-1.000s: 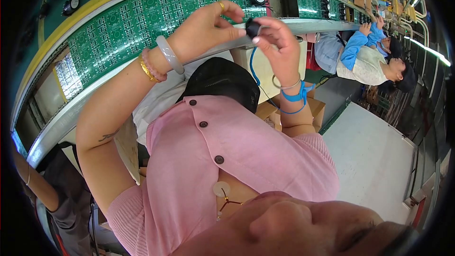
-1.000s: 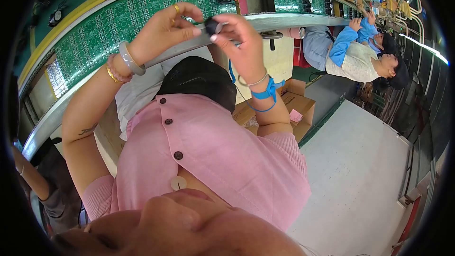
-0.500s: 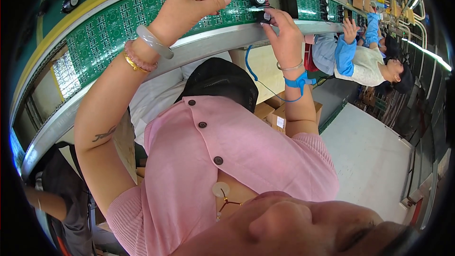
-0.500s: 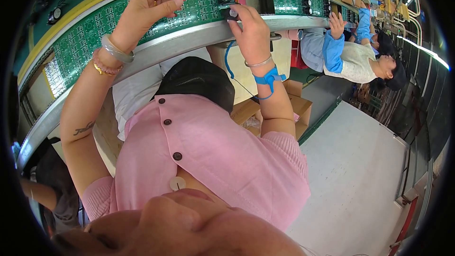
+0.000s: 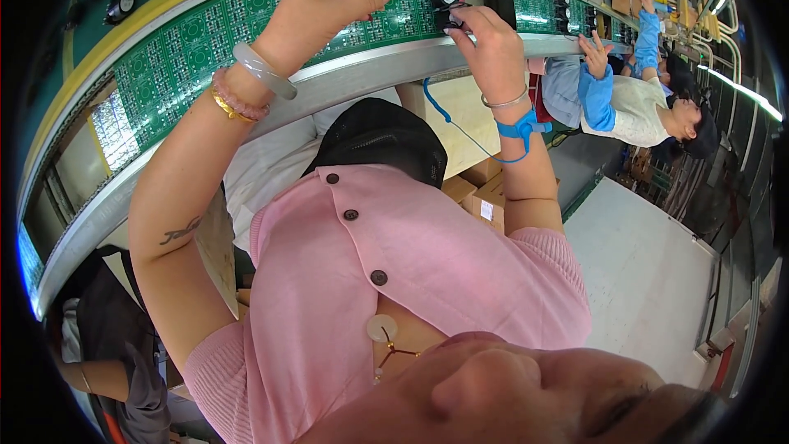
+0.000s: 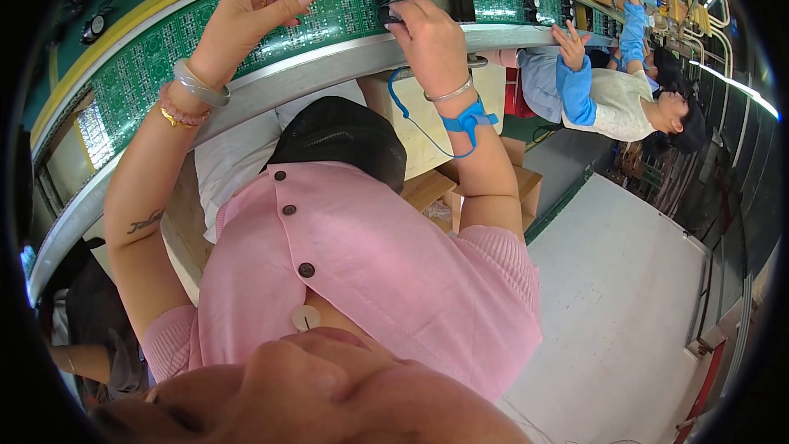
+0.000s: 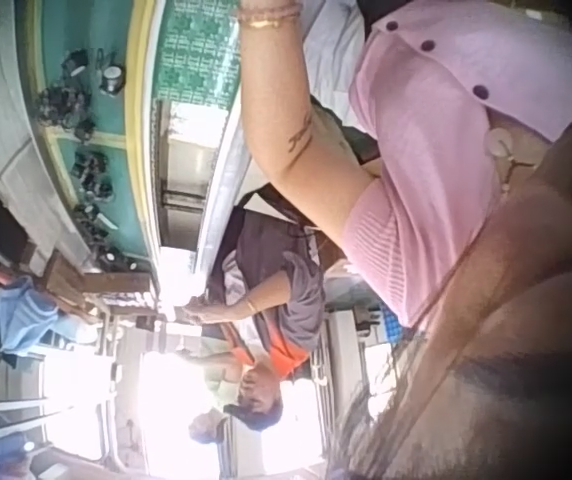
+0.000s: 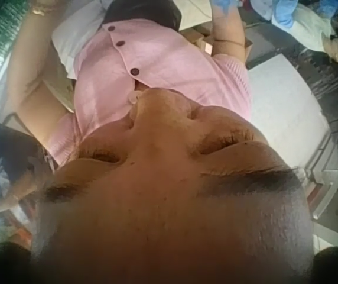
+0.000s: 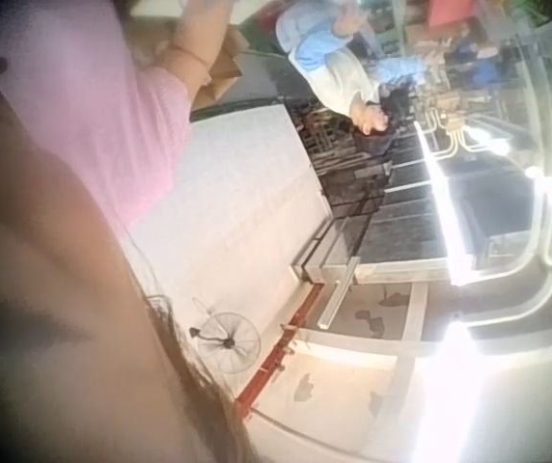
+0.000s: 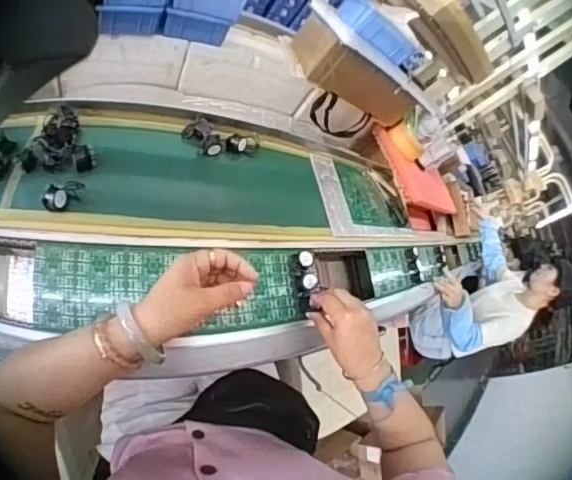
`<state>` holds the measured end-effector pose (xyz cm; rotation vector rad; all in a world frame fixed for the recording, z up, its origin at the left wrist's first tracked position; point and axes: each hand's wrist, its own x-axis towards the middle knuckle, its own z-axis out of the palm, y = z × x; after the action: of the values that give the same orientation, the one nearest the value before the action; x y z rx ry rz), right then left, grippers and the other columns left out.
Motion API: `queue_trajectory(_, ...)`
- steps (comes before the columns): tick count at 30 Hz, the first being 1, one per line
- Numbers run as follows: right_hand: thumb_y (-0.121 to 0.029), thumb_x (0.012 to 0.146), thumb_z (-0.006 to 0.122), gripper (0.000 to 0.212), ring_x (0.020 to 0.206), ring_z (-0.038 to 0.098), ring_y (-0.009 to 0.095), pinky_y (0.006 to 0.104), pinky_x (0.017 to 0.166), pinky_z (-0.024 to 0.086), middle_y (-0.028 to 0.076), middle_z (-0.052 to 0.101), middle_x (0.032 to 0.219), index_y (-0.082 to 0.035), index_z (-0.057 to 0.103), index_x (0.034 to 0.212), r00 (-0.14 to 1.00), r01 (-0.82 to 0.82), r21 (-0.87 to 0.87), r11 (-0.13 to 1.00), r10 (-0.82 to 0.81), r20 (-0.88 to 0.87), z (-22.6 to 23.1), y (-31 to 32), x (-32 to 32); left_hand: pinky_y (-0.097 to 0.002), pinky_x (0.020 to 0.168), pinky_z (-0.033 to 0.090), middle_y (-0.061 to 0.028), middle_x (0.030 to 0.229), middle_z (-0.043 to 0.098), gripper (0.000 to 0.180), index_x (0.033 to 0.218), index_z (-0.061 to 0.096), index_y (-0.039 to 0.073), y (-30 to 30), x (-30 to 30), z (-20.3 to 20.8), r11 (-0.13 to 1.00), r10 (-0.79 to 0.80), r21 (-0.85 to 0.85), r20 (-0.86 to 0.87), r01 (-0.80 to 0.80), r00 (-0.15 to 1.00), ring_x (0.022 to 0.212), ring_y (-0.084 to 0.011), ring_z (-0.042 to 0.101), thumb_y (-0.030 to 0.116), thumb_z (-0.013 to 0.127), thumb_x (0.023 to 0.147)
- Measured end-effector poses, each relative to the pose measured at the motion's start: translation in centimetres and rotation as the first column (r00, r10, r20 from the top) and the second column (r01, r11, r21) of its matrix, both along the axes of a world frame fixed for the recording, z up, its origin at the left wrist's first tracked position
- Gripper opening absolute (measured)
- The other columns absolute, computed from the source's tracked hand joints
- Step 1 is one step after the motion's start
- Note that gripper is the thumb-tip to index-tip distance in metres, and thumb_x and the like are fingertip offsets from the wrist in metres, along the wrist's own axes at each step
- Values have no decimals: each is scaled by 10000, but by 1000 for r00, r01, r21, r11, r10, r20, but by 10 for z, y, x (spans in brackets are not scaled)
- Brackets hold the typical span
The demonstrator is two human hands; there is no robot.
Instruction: The person assembles electronic components and small fans onto circuit boards by hand, then arranges the completed circuit boards on a conveyor belt.
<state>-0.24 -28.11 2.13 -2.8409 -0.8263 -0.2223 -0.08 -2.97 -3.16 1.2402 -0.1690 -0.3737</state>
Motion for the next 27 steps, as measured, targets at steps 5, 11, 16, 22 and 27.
queue_trajectory(5,-78,717,712,229,760,623,286,359,665,507,96,634,893,-49,650,936,992,66,92,994,-56,-111,2,8,-11,-228,809,456,-11,1007,603,248,1096,604,39,0,3,-4,1000,23,10,-17,-23,1000,914,-86,565,184,619,895)
queue_trajectory(11,-80,722,712,223,756,623,288,354,661,506,98,636,882,-52,649,934,992,123,92,988,-123,-10,-5,2,-7,-228,818,453,-8,1005,604,251,1101,605,41,4,6,-7,1000,7,29,-4,-7,1000,914,-87,565,184,616,896)
queue_trajectory(16,-87,726,705,194,757,615,300,369,668,500,102,631,848,-47,648,908,993,95,63,994,-90,-73,-1,6,-2,-222,812,453,-5,1006,604,246,1100,607,44,2,2,-4,998,31,49,-46,-28,998,914,-79,563,181,619,896)
queue_trajectory(22,-81,723,705,206,753,611,304,372,665,499,106,624,845,-41,644,916,992,121,0,993,-121,-41,2,8,-6,-216,811,454,-1,999,604,249,1099,609,46,3,5,-6,1000,10,29,-4,-9,1000,912,-73,560,187,626,895)
queue_trajectory(27,-79,719,706,200,752,609,304,373,663,497,105,622,849,-45,644,905,993,114,-1,993,-114,-32,2,5,-4,-213,802,455,0,997,605,242,1091,611,47,3,4,-7,999,2,45,3,-2,1000,902,-70,558,187,628,895)
